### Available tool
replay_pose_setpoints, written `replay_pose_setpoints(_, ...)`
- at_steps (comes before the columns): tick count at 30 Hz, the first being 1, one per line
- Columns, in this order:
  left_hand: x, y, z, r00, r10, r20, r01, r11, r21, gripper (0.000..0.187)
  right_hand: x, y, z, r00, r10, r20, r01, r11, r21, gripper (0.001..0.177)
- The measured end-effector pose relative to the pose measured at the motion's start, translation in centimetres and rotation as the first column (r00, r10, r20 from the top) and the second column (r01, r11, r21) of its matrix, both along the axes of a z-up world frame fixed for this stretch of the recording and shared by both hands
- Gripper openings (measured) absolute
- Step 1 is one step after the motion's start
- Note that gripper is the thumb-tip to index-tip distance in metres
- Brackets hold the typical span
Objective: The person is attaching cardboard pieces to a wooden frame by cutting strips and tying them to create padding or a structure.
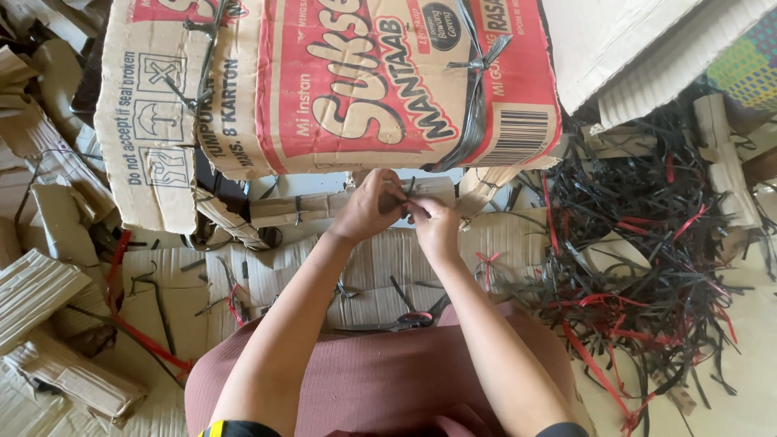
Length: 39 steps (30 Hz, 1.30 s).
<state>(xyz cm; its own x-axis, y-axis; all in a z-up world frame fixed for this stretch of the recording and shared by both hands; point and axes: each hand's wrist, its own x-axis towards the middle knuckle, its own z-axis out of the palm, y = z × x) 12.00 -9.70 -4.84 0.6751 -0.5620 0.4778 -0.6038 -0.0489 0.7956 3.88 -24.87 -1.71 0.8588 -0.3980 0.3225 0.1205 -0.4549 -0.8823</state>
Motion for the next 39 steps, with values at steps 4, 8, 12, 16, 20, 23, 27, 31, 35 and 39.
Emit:
replay_pose_setpoints(4,0.0,0.1,-0.1,0.998,0.056,0.026,-0.055,0.997,-0.053,0.062,0.2,-0.1,-0.8,0.996,0.063,-0.056,-0.059,0.996,0.066,0.012)
replay_pose_setpoints(8,0.4,0.4,1.3,0.980,0.134,0.145,-0.121,0.988,-0.097,0.029,-0.2,-0.6,-0.2,0.944,0.169,-0.284,-0.125,0.978,0.165,0.008)
replay_pose_setpoints(12,0.0,1.0,4.6,0.984,-0.053,0.172,0.067,0.995,-0.080,0.013,-0.3,-1.1,-1.3,0.917,0.262,-0.302,-0.122,0.903,0.412,0.017)
replay_pose_setpoints(16,-0.2,1.1,4.1,0.979,-0.144,0.143,0.148,0.989,-0.015,0.031,-0.8,-1.2,-0.1,0.919,0.320,-0.229,-0.141,0.811,0.568,0.018)
replay_pose_setpoints(20,0.0,0.7,3.0,0.987,-0.069,0.143,0.075,0.996,-0.037,0.009,-1.3,-2.0,1.2,0.923,0.283,-0.261,-0.193,0.926,0.324,0.014)
replay_pose_setpoints(23,-0.2,0.6,3.7,0.991,-0.002,0.132,0.004,1.000,-0.014,0.009,-1.1,-3.0,0.0,0.956,0.165,-0.242,-0.179,0.983,-0.037,0.012)
replay_pose_setpoints(27,3.1,-0.5,-1.4,0.972,0.194,0.132,-0.205,0.976,0.076,0.020,-0.5,-4.7,-4.1,0.990,0.090,-0.107,-0.123,0.927,-0.355,0.010)
replay_pose_setpoints(31,5.6,-1.8,-5.7,0.941,0.336,0.031,-0.335,0.920,0.203,0.020,-0.7,-5.4,-6.9,0.993,0.093,-0.068,-0.113,0.894,-0.434,0.016)
replay_pose_setpoints(35,5.8,-2.7,-5.0,0.856,0.433,-0.282,-0.378,0.897,0.230,0.021,-2.0,-4.8,-6.9,0.989,0.149,0.018,-0.123,0.875,-0.469,0.018)
replay_pose_setpoints(39,3.3,-3.1,0.5,0.722,0.448,-0.527,-0.363,0.894,0.262,0.017,-3.2,-3.9,-6.3,0.985,0.158,0.070,-0.117,0.908,-0.402,0.021)
